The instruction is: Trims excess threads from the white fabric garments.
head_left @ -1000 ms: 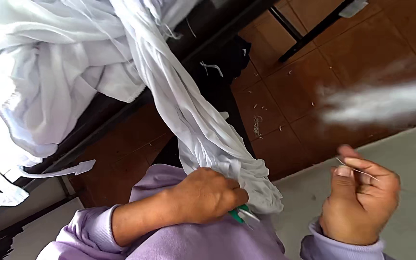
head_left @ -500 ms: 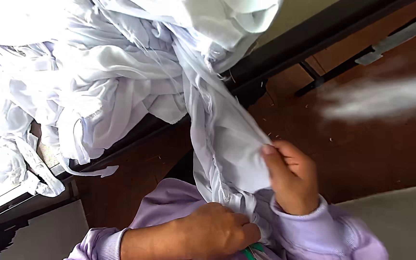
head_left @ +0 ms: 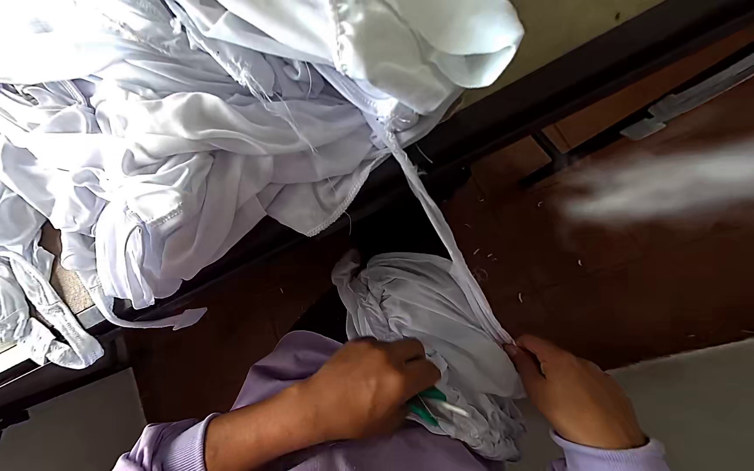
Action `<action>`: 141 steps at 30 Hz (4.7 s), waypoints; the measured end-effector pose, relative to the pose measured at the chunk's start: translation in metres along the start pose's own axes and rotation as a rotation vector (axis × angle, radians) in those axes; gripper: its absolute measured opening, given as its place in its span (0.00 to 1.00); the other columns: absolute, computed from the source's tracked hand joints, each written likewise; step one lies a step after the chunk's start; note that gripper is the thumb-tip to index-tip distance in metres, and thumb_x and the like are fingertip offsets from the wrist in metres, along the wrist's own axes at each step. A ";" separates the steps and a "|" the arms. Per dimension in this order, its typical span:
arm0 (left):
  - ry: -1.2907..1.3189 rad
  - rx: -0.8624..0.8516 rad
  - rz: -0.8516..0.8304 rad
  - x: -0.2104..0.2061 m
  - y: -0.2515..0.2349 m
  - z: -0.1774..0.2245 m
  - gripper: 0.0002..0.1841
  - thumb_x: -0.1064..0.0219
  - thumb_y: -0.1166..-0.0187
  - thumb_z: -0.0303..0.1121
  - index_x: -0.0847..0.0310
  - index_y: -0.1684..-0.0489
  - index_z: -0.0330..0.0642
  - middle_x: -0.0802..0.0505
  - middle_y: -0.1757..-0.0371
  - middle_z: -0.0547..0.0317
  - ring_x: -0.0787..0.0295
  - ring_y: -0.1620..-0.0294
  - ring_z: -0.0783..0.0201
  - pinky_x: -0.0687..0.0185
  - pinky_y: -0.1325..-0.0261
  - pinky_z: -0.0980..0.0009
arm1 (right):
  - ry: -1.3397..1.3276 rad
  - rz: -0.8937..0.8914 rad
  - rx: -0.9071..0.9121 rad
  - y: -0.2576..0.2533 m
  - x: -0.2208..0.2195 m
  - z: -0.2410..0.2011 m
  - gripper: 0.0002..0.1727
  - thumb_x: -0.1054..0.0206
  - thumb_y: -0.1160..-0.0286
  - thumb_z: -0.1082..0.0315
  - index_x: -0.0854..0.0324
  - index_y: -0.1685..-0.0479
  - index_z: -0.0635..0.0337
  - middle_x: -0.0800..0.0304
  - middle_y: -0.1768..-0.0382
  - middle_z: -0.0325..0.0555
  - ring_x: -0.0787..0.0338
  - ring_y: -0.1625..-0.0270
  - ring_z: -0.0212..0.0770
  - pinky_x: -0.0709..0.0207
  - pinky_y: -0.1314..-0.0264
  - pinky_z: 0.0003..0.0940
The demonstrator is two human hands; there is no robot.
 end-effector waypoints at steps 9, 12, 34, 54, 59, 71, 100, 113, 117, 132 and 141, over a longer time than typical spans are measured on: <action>0.729 0.130 0.753 0.090 -0.035 -0.042 0.20 0.40 0.16 0.24 0.29 0.27 0.25 0.05 0.49 0.56 0.22 0.76 0.83 0.28 0.77 0.85 | 0.119 -0.351 0.016 0.022 -0.009 -0.020 0.10 0.38 0.21 0.74 0.12 0.59 0.72 0.10 0.55 0.75 0.11 0.49 0.79 0.24 0.56 0.78; 0.702 -0.017 0.735 0.089 -0.044 -0.010 0.09 0.41 0.18 0.19 0.22 0.45 0.25 0.11 0.69 0.58 0.22 0.77 0.78 0.25 0.74 0.84 | 0.074 -0.263 0.098 0.021 0.000 -0.035 0.10 0.36 0.23 0.73 0.11 0.59 0.71 0.10 0.54 0.73 0.11 0.47 0.78 0.23 0.52 0.77; 0.442 0.583 0.402 0.037 0.007 -0.150 0.14 0.41 0.16 0.24 0.16 0.38 0.31 0.09 0.50 0.51 0.16 0.61 0.70 0.20 0.58 0.73 | -1.075 0.315 0.158 0.006 0.059 -0.031 0.23 0.37 0.19 0.69 0.33 0.26 0.57 0.08 0.52 0.23 0.07 0.57 0.22 0.11 0.53 0.20; -0.340 -0.349 0.260 0.017 0.009 0.041 0.11 0.43 0.14 0.27 0.11 0.55 0.42 0.05 0.51 0.55 0.16 0.65 0.61 0.25 0.65 0.66 | -1.518 0.008 0.173 0.011 0.031 -0.098 0.14 0.30 0.20 0.60 0.17 0.38 0.47 0.04 0.49 0.41 0.04 0.52 0.35 0.10 0.46 0.29; -0.257 -0.376 0.157 -0.002 0.017 0.042 0.11 0.43 0.15 0.26 0.13 0.60 0.43 0.08 0.58 0.55 0.18 0.68 0.60 0.26 0.66 0.66 | -1.612 0.103 0.201 0.007 0.050 -0.075 0.18 0.34 0.21 0.70 0.15 0.35 0.44 0.04 0.55 0.38 0.05 0.57 0.29 0.10 0.53 0.25; 0.195 -0.140 0.402 0.039 -0.004 0.017 0.16 0.28 0.20 0.42 0.17 0.48 0.37 0.12 0.52 0.55 0.18 0.59 0.73 0.21 0.56 0.82 | -1.951 -0.089 0.569 0.023 0.054 -0.089 0.07 0.31 0.21 0.65 0.05 0.58 0.49 0.12 0.34 0.40 0.15 0.28 0.42 0.17 0.27 0.37; 0.296 0.454 0.237 0.008 0.009 -0.109 0.06 0.29 0.21 0.29 0.10 0.58 0.35 0.10 0.66 0.57 0.18 0.70 0.70 0.21 0.65 0.72 | -0.399 0.154 0.432 0.018 0.003 -0.094 0.34 0.27 0.33 0.44 0.16 0.34 0.61 0.09 0.46 0.49 0.10 0.46 0.48 0.15 0.45 0.48; 0.111 0.400 0.046 0.000 0.027 -0.059 0.19 0.22 0.30 0.45 0.09 0.54 0.36 0.06 0.59 0.50 0.08 0.61 0.56 0.10 0.56 0.55 | -0.461 0.183 0.587 0.059 0.007 -0.100 0.04 0.35 0.26 0.64 0.18 0.67 0.50 0.12 0.65 0.40 0.15 0.50 0.36 0.25 0.39 0.24; 0.243 0.321 0.294 0.004 0.025 -0.051 0.08 0.33 0.24 0.32 0.11 0.61 0.37 0.10 0.71 0.58 0.16 0.72 0.71 0.19 0.67 0.74 | -0.450 0.240 0.484 0.070 0.024 -0.089 0.07 0.35 0.27 0.66 0.11 0.63 0.49 0.16 0.59 0.42 0.20 0.44 0.36 0.30 0.35 0.25; -0.354 -0.322 0.622 0.037 -0.010 0.055 0.07 0.45 0.12 0.36 0.23 0.57 0.47 0.17 0.63 0.57 0.24 0.67 0.60 0.30 0.57 0.67 | -1.380 0.086 0.382 0.062 0.030 -0.102 0.14 0.43 0.10 0.59 0.11 0.43 0.35 0.07 0.53 0.14 0.13 0.54 0.11 0.18 0.50 0.12; -0.187 -0.464 0.466 0.008 -0.008 0.073 0.08 0.44 0.13 0.30 0.20 0.62 0.48 0.12 0.64 0.59 0.23 0.69 0.62 0.30 0.58 0.67 | -2.087 0.028 0.036 0.056 0.013 -0.080 0.11 0.32 0.21 0.62 0.13 0.44 0.50 0.03 0.52 0.41 0.04 0.48 0.34 0.11 0.42 0.33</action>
Point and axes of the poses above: each hand's wrist, its own y-axis away from the middle knuckle, its own x-axis out of the back of the hand, z = x × y, the point moved 8 cm from there along -y, towards the middle knuckle
